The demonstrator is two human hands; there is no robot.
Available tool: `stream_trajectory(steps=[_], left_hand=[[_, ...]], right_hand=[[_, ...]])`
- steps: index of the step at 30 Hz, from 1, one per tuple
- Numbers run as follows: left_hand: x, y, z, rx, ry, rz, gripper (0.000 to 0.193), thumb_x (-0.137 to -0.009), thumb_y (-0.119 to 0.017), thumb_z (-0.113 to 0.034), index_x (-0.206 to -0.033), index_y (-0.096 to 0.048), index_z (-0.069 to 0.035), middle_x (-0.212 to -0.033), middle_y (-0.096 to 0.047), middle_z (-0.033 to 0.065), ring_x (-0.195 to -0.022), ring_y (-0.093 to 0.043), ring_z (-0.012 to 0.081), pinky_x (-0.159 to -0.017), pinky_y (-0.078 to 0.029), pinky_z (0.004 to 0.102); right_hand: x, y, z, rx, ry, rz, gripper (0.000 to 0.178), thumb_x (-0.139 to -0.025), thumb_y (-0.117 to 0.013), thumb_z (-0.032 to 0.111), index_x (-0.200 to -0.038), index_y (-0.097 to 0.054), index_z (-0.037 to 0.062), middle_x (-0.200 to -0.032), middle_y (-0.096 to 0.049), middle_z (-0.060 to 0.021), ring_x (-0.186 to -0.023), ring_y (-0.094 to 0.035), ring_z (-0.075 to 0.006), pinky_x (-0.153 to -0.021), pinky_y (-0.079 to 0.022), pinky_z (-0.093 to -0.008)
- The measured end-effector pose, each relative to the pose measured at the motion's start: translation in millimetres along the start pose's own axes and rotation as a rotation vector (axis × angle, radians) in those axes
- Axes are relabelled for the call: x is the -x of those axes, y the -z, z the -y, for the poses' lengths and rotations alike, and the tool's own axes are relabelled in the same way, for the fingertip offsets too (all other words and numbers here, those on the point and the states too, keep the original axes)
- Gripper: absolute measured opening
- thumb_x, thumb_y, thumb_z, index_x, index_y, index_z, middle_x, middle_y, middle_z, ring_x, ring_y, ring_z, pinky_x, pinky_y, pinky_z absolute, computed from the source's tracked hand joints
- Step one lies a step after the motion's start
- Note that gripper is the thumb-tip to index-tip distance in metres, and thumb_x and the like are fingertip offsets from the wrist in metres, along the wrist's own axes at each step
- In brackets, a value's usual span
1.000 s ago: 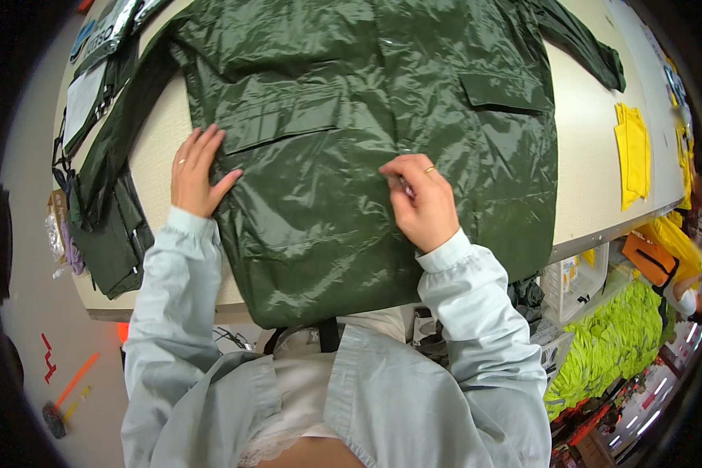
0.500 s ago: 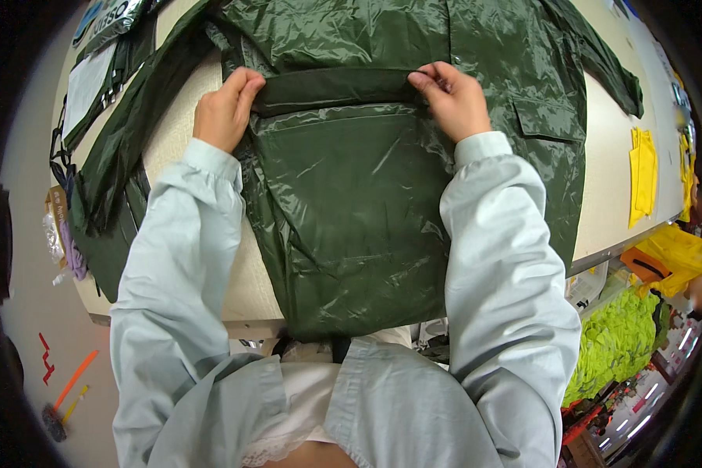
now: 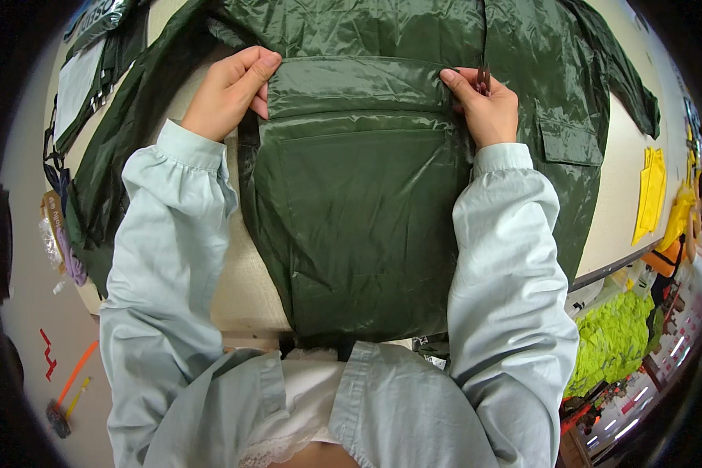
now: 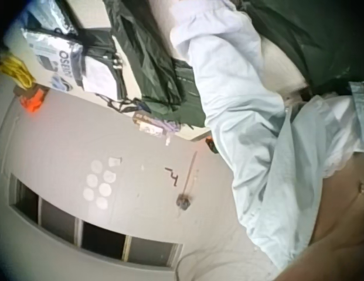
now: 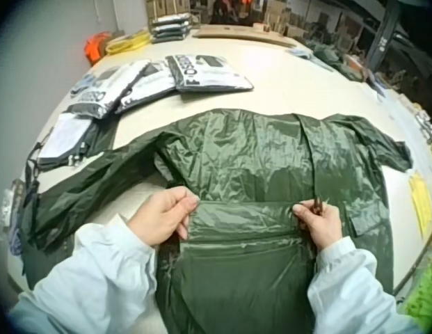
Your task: The person lays out a green raincoat on a table, uses scissors to cut off tags, and then folds the coat into a compact rectangle. The folded coat is placed into a plastic packaging bag and set aside.
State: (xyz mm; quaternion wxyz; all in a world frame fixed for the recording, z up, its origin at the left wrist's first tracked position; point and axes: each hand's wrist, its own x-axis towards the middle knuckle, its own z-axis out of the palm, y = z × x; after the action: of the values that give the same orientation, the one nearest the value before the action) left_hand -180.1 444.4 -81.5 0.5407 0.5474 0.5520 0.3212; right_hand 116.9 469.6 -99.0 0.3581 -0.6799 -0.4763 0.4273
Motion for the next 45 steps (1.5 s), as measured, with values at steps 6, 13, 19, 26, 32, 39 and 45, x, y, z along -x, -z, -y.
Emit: stream_trajectory(steps=[6, 13, 19, 26, 32, 39, 45], left_hand=[[1, 2, 10, -0.037, -0.031, -0.039, 0.027, -0.093, -0.049, -0.029, -0.093, -0.057, -0.003, -0.063, -0.048, -0.0035, -0.054, -0.047, 0.0043, -0.052, -0.042, 0.0186], [30, 5, 24, 0.033, -0.212, -0.374, 0.031, -0.084, -0.062, -0.024, -0.101, -0.053, 0.000, -0.091, -0.061, 0.0101, -0.082, -0.057, 0.0155, -0.071, -0.047, 0.0257], [150, -26, 35, -0.943, -0.275, -0.275, 0.088, -0.062, -0.075, -0.041, -0.132, -0.036, -0.004, -0.136, -0.030, 0.0211, -0.124, -0.030, 0.0384, -0.103, -0.026, 0.0429], [190, 6, 53, -0.716, -0.213, -0.575, 0.053, -0.078, -0.067, -0.019, -0.124, -0.045, -0.004, -0.131, -0.039, 0.0180, -0.120, -0.038, 0.0334, -0.099, -0.032, 0.0405], [235, 31, 26, -0.574, -0.192, -0.686, 0.030, -0.083, -0.056, -0.007, -0.112, -0.053, -0.001, -0.124, -0.047, 0.0135, -0.111, -0.047, 0.0238, -0.092, -0.036, 0.0334], [195, 20, 45, -0.127, -0.131, -0.505, 0.035, -0.089, -0.053, -0.013, -0.121, -0.047, 0.000, -0.125, -0.047, 0.0114, -0.115, -0.045, 0.0205, -0.096, -0.035, 0.0309], [80, 18, 68, 0.435, 0.185, -0.490, 0.072, -0.079, -0.067, -0.039, -0.129, -0.035, 0.004, -0.131, -0.040, 0.0157, -0.123, -0.037, 0.0240, -0.102, -0.029, 0.0340]], right_hand=[[19, 1, 6, -0.062, 0.075, -0.036, 0.021, -0.075, -0.073, 0.019, -0.086, -0.066, 0.0023, -0.074, -0.060, 0.0018, -0.065, -0.050, -0.0054, -0.059, -0.042, -0.0204], [60, 11, -7, 0.099, 0.460, -0.125, 0.016, -0.081, -0.065, 0.011, -0.095, -0.059, 0.0047, -0.073, -0.051, 0.0045, -0.054, -0.035, -0.0017, -0.048, -0.029, -0.0175], [191, -4, -22, 0.488, 0.614, 0.366, 0.031, -0.071, -0.061, 0.001, -0.100, -0.060, 0.0106, -0.094, -0.052, -0.0092, -0.063, -0.058, -0.0236, -0.052, -0.049, -0.0325], [260, -43, 6, 0.344, 0.596, 0.668, 0.052, -0.064, -0.052, -0.006, -0.115, -0.046, -0.0001, -0.100, -0.051, -0.0174, -0.083, -0.056, -0.0307, -0.067, -0.048, -0.0365], [296, -165, -7, 0.469, 0.908, 0.639, 0.046, -0.080, -0.044, 0.007, -0.124, -0.041, -0.0036, -0.112, -0.051, -0.0165, -0.108, -0.046, -0.0293, -0.091, -0.040, -0.0352], [327, -62, -38, 0.655, 0.889, 0.606, 0.054, -0.073, -0.056, 0.018, -0.125, -0.045, 0.0062, -0.140, -0.029, -0.0175, -0.132, -0.022, -0.0330, -0.106, -0.019, -0.0487], [346, 41, -82, 0.757, 0.794, 0.576, 0.045, -0.067, -0.060, 0.014, -0.112, -0.057, 0.0089, -0.136, -0.038, -0.0121, -0.128, -0.031, -0.0280, -0.104, -0.026, -0.0458]])
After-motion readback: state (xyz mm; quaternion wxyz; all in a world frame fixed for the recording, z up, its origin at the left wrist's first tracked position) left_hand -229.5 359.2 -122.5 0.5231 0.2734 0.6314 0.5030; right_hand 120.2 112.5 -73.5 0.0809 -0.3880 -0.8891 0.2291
